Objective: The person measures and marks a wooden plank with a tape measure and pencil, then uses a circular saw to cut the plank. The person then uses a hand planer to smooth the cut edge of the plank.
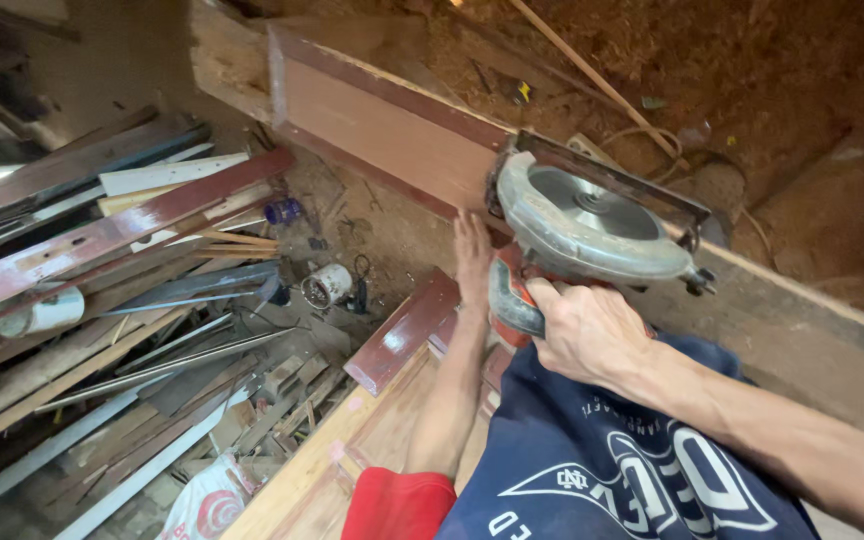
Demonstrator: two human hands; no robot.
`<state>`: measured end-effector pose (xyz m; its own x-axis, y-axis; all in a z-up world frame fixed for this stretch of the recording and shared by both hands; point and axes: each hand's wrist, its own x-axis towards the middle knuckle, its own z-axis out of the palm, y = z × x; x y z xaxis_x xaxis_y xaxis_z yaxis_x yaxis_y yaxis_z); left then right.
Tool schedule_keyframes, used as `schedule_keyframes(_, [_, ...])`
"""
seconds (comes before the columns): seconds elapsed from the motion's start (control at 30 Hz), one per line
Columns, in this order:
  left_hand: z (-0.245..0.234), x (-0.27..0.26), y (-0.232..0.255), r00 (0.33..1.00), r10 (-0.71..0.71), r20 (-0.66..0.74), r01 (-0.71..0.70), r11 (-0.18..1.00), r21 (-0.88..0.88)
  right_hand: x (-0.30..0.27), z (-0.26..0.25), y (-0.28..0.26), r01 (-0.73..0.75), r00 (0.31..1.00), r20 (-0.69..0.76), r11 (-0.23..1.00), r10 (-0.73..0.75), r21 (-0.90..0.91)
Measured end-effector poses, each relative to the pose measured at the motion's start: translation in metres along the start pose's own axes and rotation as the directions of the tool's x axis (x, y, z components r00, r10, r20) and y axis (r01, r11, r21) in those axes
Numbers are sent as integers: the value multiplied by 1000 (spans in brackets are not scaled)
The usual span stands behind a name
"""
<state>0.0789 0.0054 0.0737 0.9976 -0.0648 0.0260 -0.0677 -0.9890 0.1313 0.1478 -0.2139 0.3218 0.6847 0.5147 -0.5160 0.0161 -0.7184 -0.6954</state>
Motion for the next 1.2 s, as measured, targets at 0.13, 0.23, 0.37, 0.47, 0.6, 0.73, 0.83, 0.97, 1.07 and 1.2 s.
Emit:
schedule_keyframes(0.13, [-11,25,-47,963,-196,187,225,963,-150,4,7,3,74,995,-67,997,-72,21])
schedule_keyframes(0.23, [-23,54,-75,921,-286,266,337,926,-172,8,9,4,85,994,-77,996,-82,35])
schedule_keyframes(0.37, [-35,68,-76,912,-307,271,363,913,-188,11,8,-1,90,993,-78,995,-86,49])
schedule_keyframes(0.47, [-37,68,-72,882,-341,327,419,884,-208,15,8,-5,90,994,-72,995,-86,51])
schedule_keyframes(0.6, [-34,67,-75,889,-335,311,413,881,-231,22,10,-10,142,982,-129,989,-135,42])
schedule_keyframes(0.73, [-27,63,-78,900,-324,293,398,884,-244,28,13,-14,93,993,-69,995,-91,33])
schedule_keyframes(0.83, [-24,62,-80,911,-315,266,384,884,-267,35,13,-18,88,995,-54,996,-87,20])
schedule_keyframes(0.97, [-14,56,-84,930,-286,230,348,886,-307,43,16,-21,105,993,-65,994,-103,25])
schedule_keyframes(1.07, [-5,53,-89,950,-257,176,300,906,-298,48,17,-23,114,991,-74,993,-111,31])
schedule_keyframes(1.2, [5,48,-94,970,-219,102,241,914,-328,53,19,-26,135,986,-103,990,-132,29])
